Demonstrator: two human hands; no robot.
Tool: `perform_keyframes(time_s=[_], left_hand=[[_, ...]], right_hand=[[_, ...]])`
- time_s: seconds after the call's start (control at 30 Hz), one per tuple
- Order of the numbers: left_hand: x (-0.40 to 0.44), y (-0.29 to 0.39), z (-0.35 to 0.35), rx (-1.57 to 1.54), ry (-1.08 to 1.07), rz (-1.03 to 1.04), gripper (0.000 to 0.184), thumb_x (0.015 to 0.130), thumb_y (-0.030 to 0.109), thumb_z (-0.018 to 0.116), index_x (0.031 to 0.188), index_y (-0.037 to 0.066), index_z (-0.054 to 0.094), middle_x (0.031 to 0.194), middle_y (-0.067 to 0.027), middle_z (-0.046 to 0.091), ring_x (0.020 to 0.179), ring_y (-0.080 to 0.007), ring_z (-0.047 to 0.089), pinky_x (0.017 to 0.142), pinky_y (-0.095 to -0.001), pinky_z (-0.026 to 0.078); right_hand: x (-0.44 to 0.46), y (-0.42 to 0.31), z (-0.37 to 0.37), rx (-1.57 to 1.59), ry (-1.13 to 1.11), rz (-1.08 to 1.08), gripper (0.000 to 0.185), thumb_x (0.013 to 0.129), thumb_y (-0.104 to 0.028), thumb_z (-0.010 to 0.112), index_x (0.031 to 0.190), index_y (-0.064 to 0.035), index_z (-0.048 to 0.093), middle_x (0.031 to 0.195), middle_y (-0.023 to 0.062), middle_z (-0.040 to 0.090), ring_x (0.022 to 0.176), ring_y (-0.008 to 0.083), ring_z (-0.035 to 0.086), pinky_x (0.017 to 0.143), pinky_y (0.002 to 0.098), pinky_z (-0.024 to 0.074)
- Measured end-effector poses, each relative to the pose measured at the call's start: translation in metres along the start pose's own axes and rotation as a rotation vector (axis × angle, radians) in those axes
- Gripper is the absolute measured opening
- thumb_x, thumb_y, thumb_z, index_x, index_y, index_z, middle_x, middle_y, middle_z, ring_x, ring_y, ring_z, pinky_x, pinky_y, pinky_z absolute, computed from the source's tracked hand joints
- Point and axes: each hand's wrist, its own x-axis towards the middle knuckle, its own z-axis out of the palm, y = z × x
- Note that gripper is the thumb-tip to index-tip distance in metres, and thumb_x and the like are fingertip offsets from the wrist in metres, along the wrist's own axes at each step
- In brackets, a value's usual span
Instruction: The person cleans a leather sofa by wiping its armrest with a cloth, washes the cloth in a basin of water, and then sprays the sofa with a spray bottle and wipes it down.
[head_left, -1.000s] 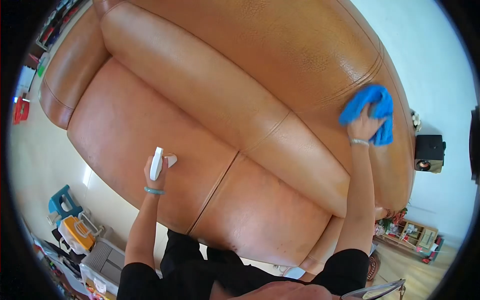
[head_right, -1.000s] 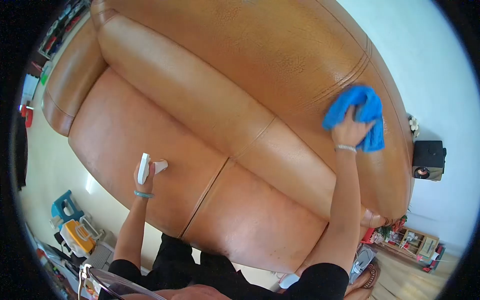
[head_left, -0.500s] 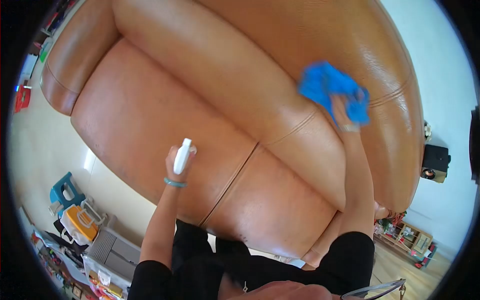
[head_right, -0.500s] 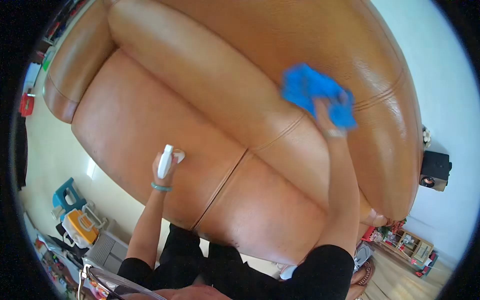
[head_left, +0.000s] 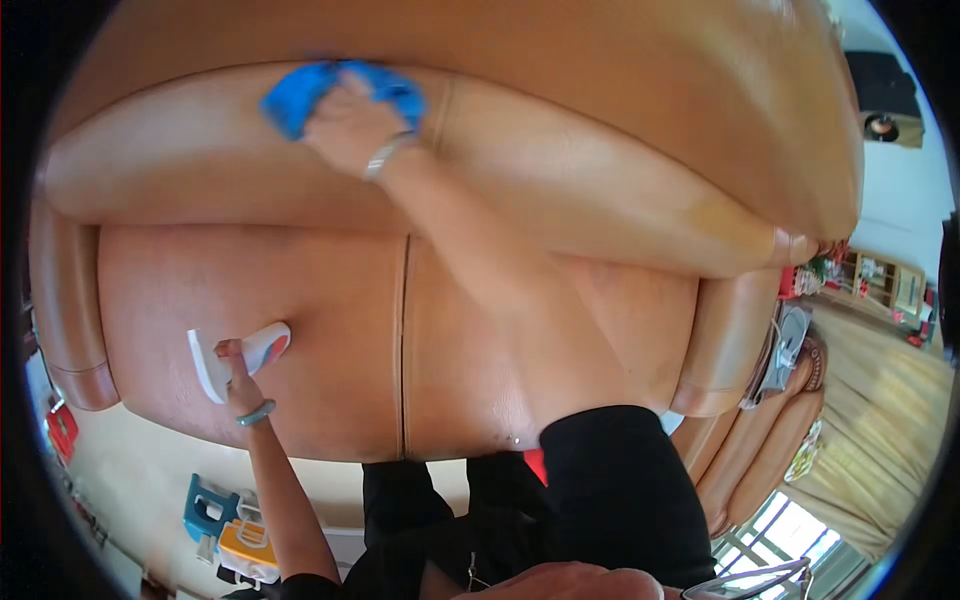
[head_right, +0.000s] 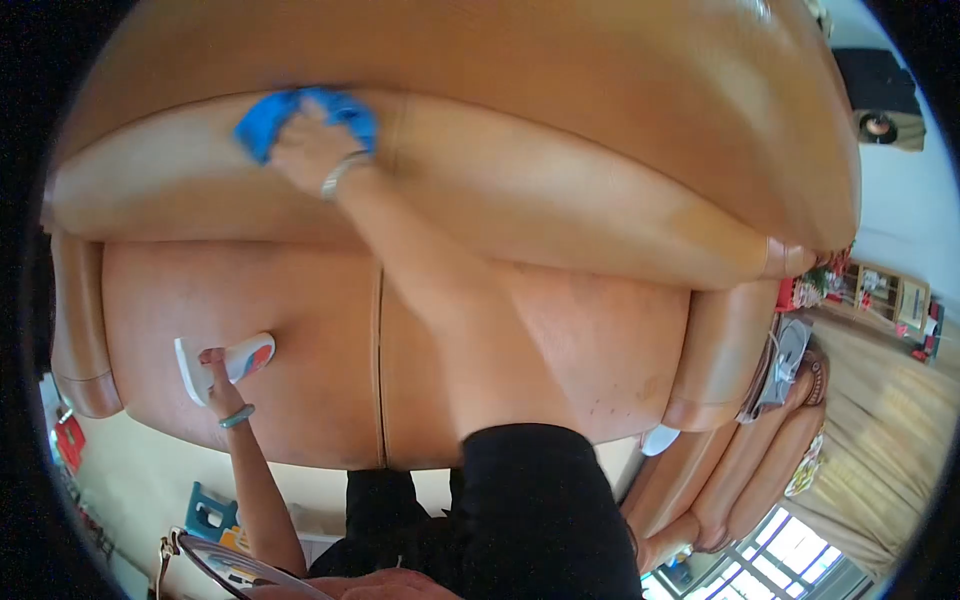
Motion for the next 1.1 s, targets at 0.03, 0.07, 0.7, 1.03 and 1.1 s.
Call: perform_keyframes(time_s=[0.03, 0.07, 0.7, 1.03, 1.1], left_hand=[[0.001, 0.005, -0.003, 0.087, -0.048, -0.003, 0.020, 0.089, 0.021, 0.062, 0.096, 0.003, 0.059, 0.089, -0.0021, 0.056, 0.085, -0.0134, 0.054, 0.078, -0.0295, 0.046], [0.001, 0.004, -0.001, 0.067, -0.042, 0.008, 0.021, 0.090, 0.021, 0.062, 0.097, 0.002, 0.059, 0.089, -0.0024, 0.057, 0.086, -0.0136, 0.054, 0.079, -0.0294, 0.046], [-0.238, 0.062, 0.233, 0.052, -0.722, 0.326, 0.019, 0.091, 0.011, 0.055, 0.106, 0.000, 0.057, 0.102, -0.0099, 0.058, 0.094, -0.0186, 0.056, 0.083, -0.0308, 0.046], [-0.231, 0.050, 0.251, 0.103, -0.501, 0.306, 0.024, 0.092, 0.025, 0.054, 0.085, 0.003, 0.058, 0.083, -0.0035, 0.056, 0.082, -0.0159, 0.054, 0.078, -0.0305, 0.046], [-0.234, 0.056, 0.260, 0.129, -0.468, 0.326, 0.024, 0.091, 0.025, 0.055, 0.082, 0.003, 0.057, 0.082, -0.0030, 0.056, 0.080, -0.0150, 0.052, 0.078, -0.0297, 0.044]], right_hand=[[-0.031, 0.014, -0.027, -0.092, -0.203, 0.118, 0.021, 0.084, -0.023, 0.049, 0.079, -0.0129, 0.067, 0.089, 0.0093, 0.066, 0.088, 0.0247, 0.059, 0.093, 0.0412, 0.0368], [-0.069, 0.034, -0.064, -0.183, -0.406, 0.229, 0.023, 0.086, -0.024, 0.048, 0.079, -0.0123, 0.067, 0.088, 0.0100, 0.065, 0.088, 0.0257, 0.059, 0.091, 0.0410, 0.0379], [-0.270, 0.091, -0.066, -0.126, 0.375, 0.119, 0.035, 0.085, -0.024, 0.051, 0.120, -0.0199, 0.057, 0.133, 0.0026, 0.050, 0.121, 0.0227, 0.047, 0.101, 0.0462, 0.0346], [-0.633, 0.280, -0.297, -0.511, -0.005, 1.125, 0.043, 0.086, -0.029, 0.050, 0.127, -0.0146, 0.053, 0.130, 0.0107, 0.053, 0.121, 0.0299, 0.045, 0.100, 0.0553, 0.0300], [-0.680, 0.292, -0.302, -0.624, 0.491, 1.358, 0.047, 0.091, -0.026, 0.044, 0.136, -0.0151, 0.044, 0.144, 0.0133, 0.037, 0.133, 0.0350, 0.032, 0.105, 0.0594, 0.0219]])
